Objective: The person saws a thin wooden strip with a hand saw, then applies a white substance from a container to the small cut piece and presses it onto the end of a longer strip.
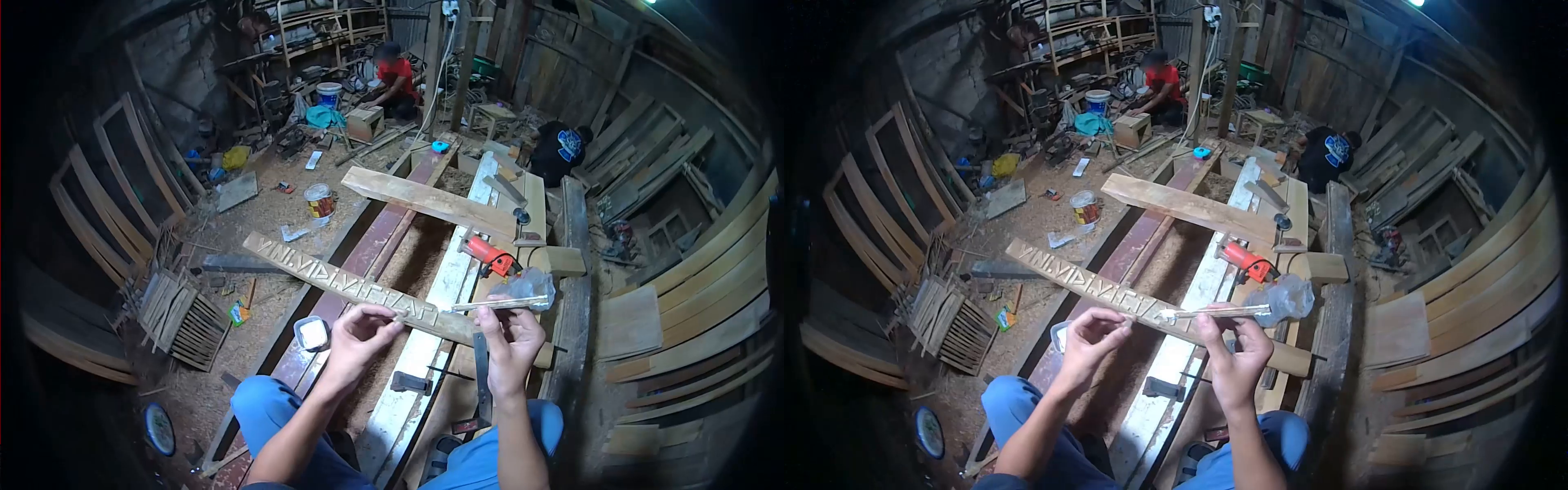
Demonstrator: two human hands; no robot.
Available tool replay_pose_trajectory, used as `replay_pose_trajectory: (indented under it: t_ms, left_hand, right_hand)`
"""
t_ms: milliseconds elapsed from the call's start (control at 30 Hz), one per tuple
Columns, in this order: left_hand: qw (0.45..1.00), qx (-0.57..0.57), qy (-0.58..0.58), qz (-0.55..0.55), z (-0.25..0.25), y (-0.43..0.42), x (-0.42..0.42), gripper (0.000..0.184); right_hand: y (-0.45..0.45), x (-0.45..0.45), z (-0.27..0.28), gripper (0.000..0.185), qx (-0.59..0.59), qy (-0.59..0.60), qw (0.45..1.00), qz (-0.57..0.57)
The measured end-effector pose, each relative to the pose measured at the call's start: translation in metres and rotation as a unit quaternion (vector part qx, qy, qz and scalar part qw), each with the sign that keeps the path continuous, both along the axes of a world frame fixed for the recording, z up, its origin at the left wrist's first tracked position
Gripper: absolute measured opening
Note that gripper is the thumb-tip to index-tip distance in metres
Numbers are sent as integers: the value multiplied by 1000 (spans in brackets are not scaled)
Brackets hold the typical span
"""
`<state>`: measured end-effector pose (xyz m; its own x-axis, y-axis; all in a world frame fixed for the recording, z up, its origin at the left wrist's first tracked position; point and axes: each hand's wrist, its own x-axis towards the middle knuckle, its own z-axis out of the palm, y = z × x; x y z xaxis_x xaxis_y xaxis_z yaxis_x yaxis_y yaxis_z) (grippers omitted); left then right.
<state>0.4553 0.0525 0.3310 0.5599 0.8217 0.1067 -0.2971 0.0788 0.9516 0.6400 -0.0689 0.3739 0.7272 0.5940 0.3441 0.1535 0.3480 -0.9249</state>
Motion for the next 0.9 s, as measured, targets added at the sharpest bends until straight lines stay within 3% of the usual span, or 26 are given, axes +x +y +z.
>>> replay_pose_trajectory:
  t_ms: [233, 533, 900]
  left_hand:
    - [998, -42, -39, -15, 9, -2, 5, 23]
    - [990, -92, -110, -1, 34, 6, -24, 23]
    - [982, -115, -127, 82, 10, 12, -18, 28]
  right_hand:
    - [14, -10, -10, 12, 30, -36, 994, -97]
    - [43, -52, 12, 14, 68, -34, 995, -62]
    - [62, -61, -7, 17, 78, -31, 995, -43]
